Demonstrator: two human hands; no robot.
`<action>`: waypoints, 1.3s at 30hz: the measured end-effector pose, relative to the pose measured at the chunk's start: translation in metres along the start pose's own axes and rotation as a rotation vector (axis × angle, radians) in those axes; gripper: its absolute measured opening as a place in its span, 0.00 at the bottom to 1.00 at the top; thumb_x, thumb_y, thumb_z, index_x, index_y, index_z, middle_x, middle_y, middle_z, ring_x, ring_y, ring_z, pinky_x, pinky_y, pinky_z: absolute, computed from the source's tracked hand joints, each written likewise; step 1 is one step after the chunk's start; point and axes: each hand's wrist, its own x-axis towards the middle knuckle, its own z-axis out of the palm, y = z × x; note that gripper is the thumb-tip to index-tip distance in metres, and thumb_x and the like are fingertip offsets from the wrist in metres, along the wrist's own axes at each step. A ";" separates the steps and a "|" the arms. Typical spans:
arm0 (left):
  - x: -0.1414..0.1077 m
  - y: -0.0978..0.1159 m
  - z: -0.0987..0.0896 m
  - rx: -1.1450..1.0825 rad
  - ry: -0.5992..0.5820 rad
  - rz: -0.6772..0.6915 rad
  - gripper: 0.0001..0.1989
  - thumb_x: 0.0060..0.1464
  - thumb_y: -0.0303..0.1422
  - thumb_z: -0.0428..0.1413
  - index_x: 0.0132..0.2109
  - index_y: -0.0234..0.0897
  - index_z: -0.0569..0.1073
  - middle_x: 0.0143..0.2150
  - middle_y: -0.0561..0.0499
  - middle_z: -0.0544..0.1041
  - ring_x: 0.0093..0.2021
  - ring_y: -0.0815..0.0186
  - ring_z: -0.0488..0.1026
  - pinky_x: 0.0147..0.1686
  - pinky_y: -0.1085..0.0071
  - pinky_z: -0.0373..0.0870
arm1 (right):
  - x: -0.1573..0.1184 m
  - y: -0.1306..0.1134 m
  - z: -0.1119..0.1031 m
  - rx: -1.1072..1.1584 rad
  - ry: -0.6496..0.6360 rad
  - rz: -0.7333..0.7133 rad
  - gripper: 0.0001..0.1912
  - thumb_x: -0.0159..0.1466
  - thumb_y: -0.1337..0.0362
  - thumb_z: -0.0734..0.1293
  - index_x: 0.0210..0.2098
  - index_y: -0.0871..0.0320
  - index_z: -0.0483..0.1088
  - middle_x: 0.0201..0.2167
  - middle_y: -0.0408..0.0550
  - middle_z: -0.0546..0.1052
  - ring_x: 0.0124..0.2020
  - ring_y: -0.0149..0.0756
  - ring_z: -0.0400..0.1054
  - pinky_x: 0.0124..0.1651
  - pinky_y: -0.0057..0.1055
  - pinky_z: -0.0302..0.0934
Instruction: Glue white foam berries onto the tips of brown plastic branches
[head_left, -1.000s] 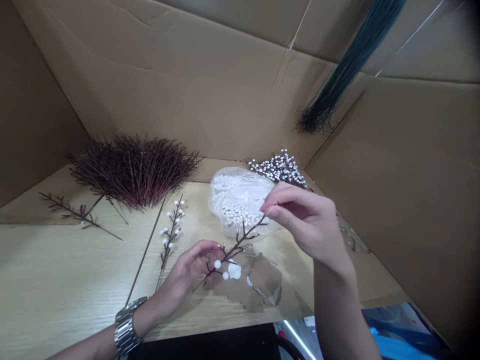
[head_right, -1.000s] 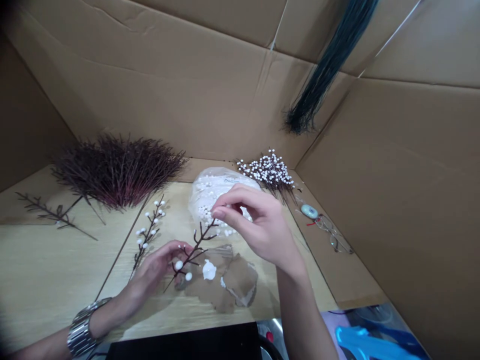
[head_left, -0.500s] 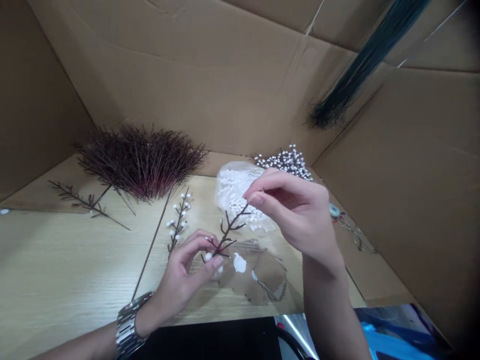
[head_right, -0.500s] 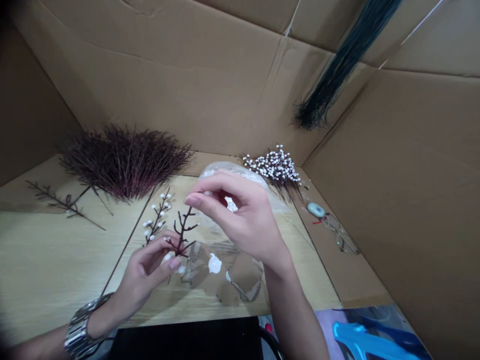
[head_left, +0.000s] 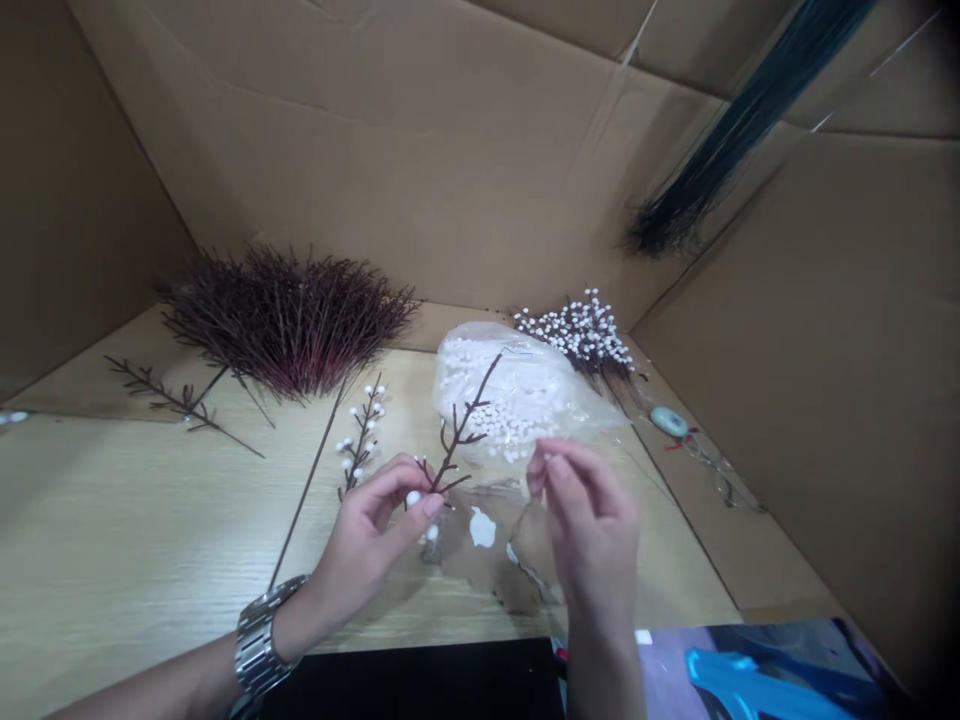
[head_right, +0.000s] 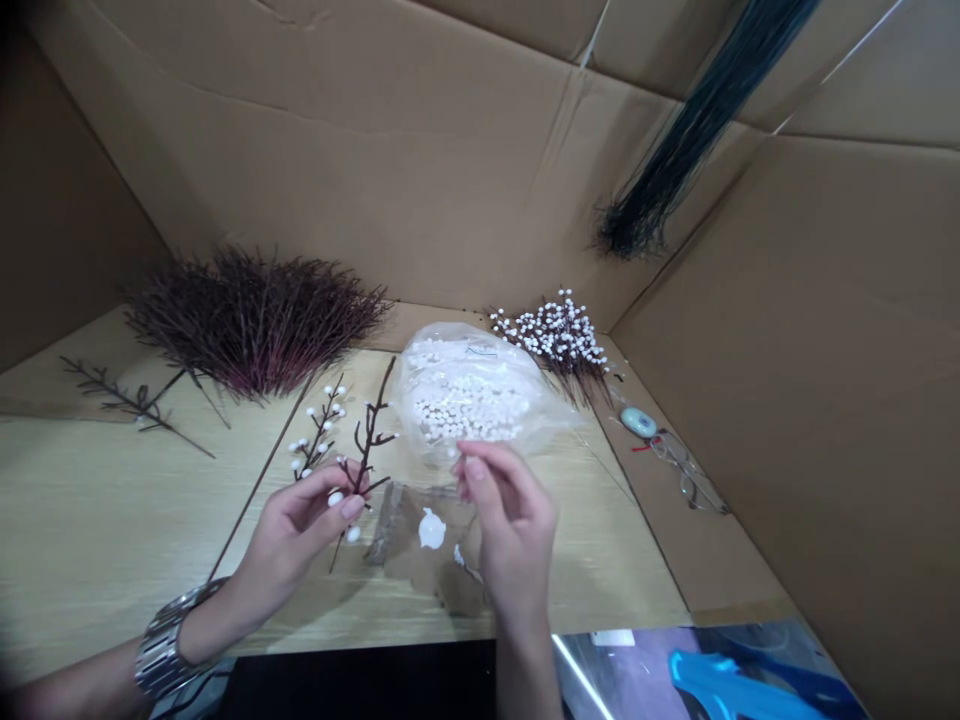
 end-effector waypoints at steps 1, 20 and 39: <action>0.000 0.002 0.000 0.006 0.002 -0.004 0.04 0.61 0.33 0.62 0.37 0.39 0.78 0.38 0.51 0.74 0.41 0.64 0.72 0.42 0.72 0.71 | -0.014 0.008 0.002 -0.011 0.007 0.054 0.06 0.67 0.62 0.69 0.42 0.50 0.80 0.31 0.42 0.79 0.30 0.31 0.72 0.32 0.28 0.68; -0.001 -0.004 0.000 0.089 -0.096 0.037 0.06 0.63 0.31 0.60 0.35 0.39 0.74 0.36 0.51 0.72 0.39 0.64 0.69 0.41 0.71 0.68 | 0.052 -0.063 0.013 -0.220 -0.233 -0.200 0.05 0.66 0.61 0.70 0.40 0.54 0.78 0.36 0.43 0.79 0.34 0.31 0.70 0.34 0.28 0.64; -0.001 -0.007 -0.001 0.147 -0.138 0.066 0.06 0.62 0.32 0.60 0.36 0.38 0.74 0.36 0.50 0.72 0.39 0.62 0.71 0.42 0.67 0.68 | 0.062 -0.066 0.034 -0.207 -0.305 -0.231 0.07 0.66 0.63 0.70 0.31 0.56 0.75 0.28 0.40 0.75 0.28 0.28 0.65 0.31 0.28 0.59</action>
